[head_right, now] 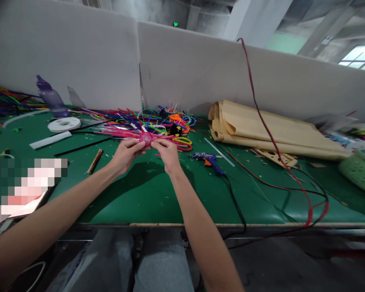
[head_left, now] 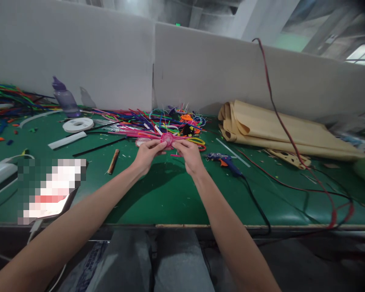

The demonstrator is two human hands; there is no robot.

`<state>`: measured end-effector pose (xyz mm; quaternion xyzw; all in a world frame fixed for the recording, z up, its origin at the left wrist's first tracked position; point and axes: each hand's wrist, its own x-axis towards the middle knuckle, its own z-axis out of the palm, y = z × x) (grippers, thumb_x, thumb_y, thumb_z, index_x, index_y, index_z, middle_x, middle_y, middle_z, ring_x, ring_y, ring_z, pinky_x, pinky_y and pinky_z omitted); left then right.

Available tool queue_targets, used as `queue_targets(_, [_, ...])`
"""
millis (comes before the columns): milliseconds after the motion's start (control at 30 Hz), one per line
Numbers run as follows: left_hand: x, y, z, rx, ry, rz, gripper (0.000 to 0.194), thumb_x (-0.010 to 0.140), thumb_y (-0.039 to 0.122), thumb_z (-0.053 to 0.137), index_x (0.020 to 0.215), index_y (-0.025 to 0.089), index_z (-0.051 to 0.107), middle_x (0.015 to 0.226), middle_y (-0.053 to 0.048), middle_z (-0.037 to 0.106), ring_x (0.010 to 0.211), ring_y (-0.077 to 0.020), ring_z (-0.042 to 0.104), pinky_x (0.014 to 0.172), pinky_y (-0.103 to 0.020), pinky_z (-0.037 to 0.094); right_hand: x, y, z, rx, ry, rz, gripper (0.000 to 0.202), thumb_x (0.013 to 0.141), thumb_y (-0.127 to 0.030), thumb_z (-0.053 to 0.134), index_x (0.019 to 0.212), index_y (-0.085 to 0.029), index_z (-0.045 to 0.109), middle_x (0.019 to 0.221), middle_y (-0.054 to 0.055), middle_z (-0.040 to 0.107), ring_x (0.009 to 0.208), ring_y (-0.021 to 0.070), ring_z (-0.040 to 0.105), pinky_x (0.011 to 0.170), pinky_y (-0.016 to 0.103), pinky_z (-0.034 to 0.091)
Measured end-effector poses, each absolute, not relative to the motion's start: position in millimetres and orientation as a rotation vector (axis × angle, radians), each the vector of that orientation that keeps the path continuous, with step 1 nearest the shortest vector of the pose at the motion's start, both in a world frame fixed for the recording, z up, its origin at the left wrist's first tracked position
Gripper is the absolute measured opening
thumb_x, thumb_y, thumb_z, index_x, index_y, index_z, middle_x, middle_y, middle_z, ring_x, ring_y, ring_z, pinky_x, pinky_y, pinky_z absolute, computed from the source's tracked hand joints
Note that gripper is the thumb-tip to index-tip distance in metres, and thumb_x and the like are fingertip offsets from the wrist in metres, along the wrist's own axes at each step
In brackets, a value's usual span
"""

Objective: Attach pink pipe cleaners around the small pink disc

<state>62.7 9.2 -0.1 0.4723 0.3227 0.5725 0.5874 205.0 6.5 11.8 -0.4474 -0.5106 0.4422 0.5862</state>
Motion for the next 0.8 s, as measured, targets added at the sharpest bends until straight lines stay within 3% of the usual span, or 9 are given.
queue_targets(367, [68.6, 9.4, -5.0, 0.859, 0.681, 1.395, 0.021, 0.059, 0.030, 0.079, 0.066, 0.017, 0.064, 0.069, 0.002, 0.067, 0.074, -0.0112, 0.066, 0.063, -0.020, 0.046, 195.5, 3.3, 9.7, -0.999, -1.158, 0.920, 0.012, 0.061, -0.029, 0.067, 0.060, -0.018, 0.065, 0.065, -0.001, 0.060, 0.065, 0.0120, 0.052, 0.061, 0.026, 0.040])
queue_targets(567, [62.7, 12.5, -3.0, 0.883, 0.685, 1.284, 0.023, 0.060, 0.031, 0.078, 0.070, 0.017, 0.063, 0.071, 0.002, 0.067, 0.075, -0.0124, 0.066, 0.063, -0.021, 0.046, 198.0, 3.9, 12.9, -0.974, -1.051, 1.179, 0.014, 0.055, -0.027, 0.073, 0.063, -0.018, 0.067, 0.058, -0.004, 0.057, 0.056, 0.0085, 0.047, 0.055, 0.024, 0.038])
queue_targets(800, [63.3, 11.2, -0.7, 0.901, 0.671, 1.267, 0.022, 0.060, 0.030, 0.078, 0.068, 0.017, 0.063, 0.070, 0.002, 0.068, 0.074, -0.0120, 0.067, 0.062, -0.020, 0.046, 203.5, 8.9, 13.1, -0.873, -0.940, 1.339, 0.018, 0.050, -0.023, 0.078, 0.064, -0.018, 0.068, 0.065, -0.003, 0.063, 0.061, 0.0087, 0.055, 0.060, 0.024, 0.043])
